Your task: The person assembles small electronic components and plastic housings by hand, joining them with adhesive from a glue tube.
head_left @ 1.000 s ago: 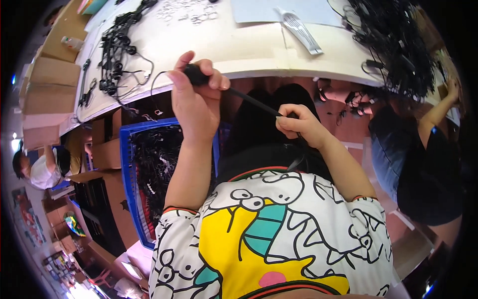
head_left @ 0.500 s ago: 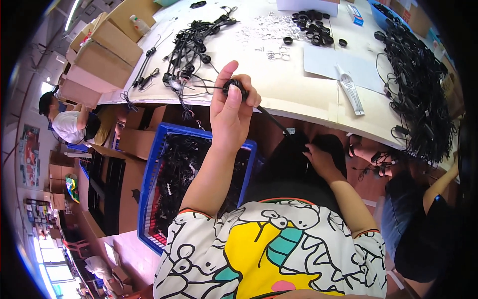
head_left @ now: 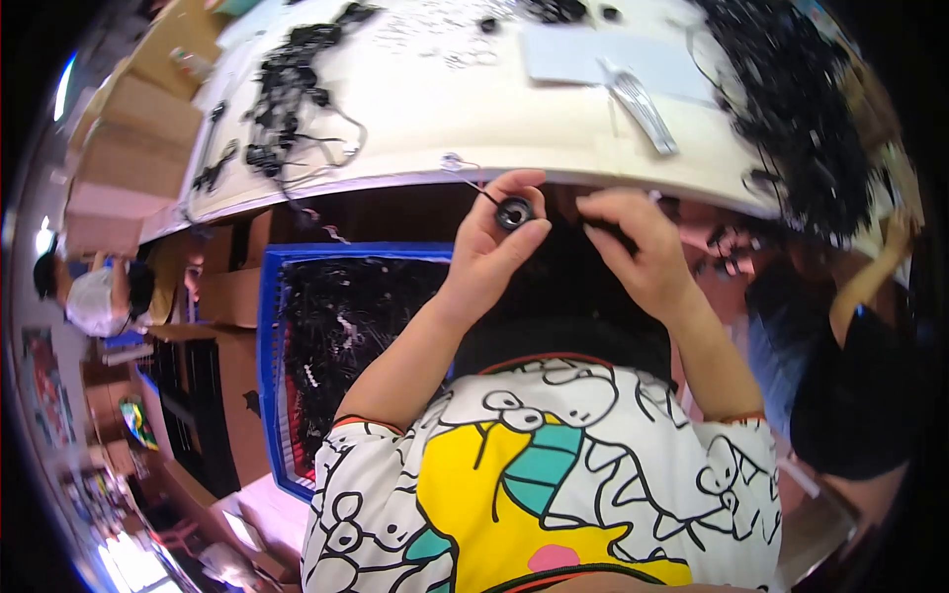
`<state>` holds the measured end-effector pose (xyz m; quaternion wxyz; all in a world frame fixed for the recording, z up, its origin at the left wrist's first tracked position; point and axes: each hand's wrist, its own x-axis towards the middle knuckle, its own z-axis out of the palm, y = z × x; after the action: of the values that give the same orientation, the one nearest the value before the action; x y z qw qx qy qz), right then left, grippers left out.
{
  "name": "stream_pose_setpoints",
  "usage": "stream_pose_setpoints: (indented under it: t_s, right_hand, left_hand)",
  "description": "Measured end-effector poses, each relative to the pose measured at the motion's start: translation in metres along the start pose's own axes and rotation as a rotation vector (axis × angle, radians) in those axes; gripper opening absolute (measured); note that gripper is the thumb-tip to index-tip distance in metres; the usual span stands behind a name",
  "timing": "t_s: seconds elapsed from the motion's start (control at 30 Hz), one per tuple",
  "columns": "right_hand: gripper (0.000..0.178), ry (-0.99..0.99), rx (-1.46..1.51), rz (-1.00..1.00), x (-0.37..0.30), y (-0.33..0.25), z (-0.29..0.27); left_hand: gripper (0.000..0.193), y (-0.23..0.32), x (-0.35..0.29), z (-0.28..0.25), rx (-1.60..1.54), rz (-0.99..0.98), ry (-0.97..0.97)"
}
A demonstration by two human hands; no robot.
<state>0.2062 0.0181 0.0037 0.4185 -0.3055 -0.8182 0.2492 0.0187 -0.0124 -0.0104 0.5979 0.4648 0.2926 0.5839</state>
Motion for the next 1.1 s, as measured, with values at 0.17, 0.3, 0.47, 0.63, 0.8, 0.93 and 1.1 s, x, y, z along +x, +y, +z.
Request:
stream_pose_setpoints:
  t_s: [0.17, 0.3, 0.47, 0.63, 0.8, 0.93, 1.1]
  right_hand:
    - [0.023, -0.129, -0.04, 0.087, 0.014, -0.01, 0.007]
    - [0.009, -0.098, -0.007, 0.057, -0.009, 0.021, 0.025]
    - [0.01, -0.225, 0.29, 0.398, -0.012, 0.02, 0.019]
    - [0.013, -0.414, 0.33, 0.493, -0.002, 0.021, 0.017]
    - [0.014, -0.16, 0.343, 0.393, -0.005, 0.015, 0.023]
    - [0.026, -0.161, 0.003, -0.048, -0.008, 0.023, 0.027]
    - [0.023, -0.115, 0.089, 0.085, -0.01, 0.02, 0.032]
  left_hand:
    - [0.035, -0.059, -0.016, 0.025, 0.0, -0.09, -0.081]
    - [0.035, -0.079, -0.021, 0.021, 0.007, -0.258, -0.089]
    - [0.036, -0.042, -0.015, -0.022, 0.517, -0.364, 0.102]
    - [0.017, 0.015, 0.002, -0.018, 0.598, -0.325, 0.012]
    - [0.015, 0.011, 0.007, -0.028, 0.614, -0.518, -0.025]
    - [0.017, 0.002, 0.006, -0.034, 0.254, -0.57, -0.008]
    - [0.018, 0.004, 0.009, -0.034, 0.261, -0.526, 0.008]
